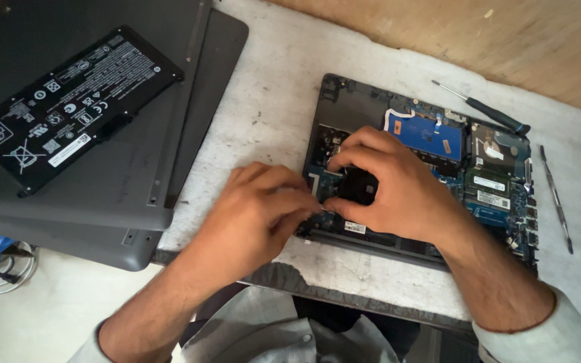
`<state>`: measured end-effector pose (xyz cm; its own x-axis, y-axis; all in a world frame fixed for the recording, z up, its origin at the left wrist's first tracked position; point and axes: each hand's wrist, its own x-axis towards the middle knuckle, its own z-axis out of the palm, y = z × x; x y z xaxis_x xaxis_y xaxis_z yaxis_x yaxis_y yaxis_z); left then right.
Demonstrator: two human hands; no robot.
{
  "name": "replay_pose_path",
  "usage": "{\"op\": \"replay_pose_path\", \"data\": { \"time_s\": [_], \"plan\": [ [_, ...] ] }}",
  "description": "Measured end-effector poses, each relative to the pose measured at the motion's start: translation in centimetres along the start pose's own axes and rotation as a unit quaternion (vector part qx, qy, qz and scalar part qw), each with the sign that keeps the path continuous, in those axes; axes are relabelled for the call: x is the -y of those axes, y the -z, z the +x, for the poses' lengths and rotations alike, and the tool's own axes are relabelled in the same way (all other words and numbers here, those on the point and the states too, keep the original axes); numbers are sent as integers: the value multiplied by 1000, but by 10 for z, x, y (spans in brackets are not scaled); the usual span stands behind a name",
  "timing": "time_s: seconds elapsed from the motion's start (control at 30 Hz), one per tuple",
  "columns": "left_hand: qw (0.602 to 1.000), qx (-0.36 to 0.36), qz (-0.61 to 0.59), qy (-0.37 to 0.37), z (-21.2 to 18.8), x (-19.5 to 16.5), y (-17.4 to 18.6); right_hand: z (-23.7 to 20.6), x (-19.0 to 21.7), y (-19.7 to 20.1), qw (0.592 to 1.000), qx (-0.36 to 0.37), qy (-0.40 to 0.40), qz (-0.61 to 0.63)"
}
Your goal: The person works on a disassembled laptop on a repair bench. They handle a small component and cable by hand, use a screwdriver on the motherboard, then lift and reposition the laptop to access its side.
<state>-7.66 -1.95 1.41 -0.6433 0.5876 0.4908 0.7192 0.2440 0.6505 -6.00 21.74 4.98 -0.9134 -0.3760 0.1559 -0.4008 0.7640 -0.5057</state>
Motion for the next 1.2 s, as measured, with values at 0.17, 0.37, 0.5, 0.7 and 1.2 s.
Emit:
{"op": "replay_pose_path", "data": {
  "time_s": [0.17, 0.37, 0.5, 0.7, 1.2],
  "plan": [
    [999, 40, 7, -21, 0, 0, 5, 0, 0, 0, 1000, -1, -6, 6],
    [997, 60, 36, -35, 0, -3, 11, -1, 0, 0, 1000, -3, 0, 3],
    [995, 60, 60, -48, -1, -3, 12, -2, 1, 2, 1000, 7, -8, 8],
    [997, 41, 42, -53, -2, 1, 7, -4, 5, 1, 1000, 1, -19, -11],
    [995, 50, 53, -70, -4, 5, 8, -7, -1, 1, 1000, -3, -1, 2]
  ]
}}
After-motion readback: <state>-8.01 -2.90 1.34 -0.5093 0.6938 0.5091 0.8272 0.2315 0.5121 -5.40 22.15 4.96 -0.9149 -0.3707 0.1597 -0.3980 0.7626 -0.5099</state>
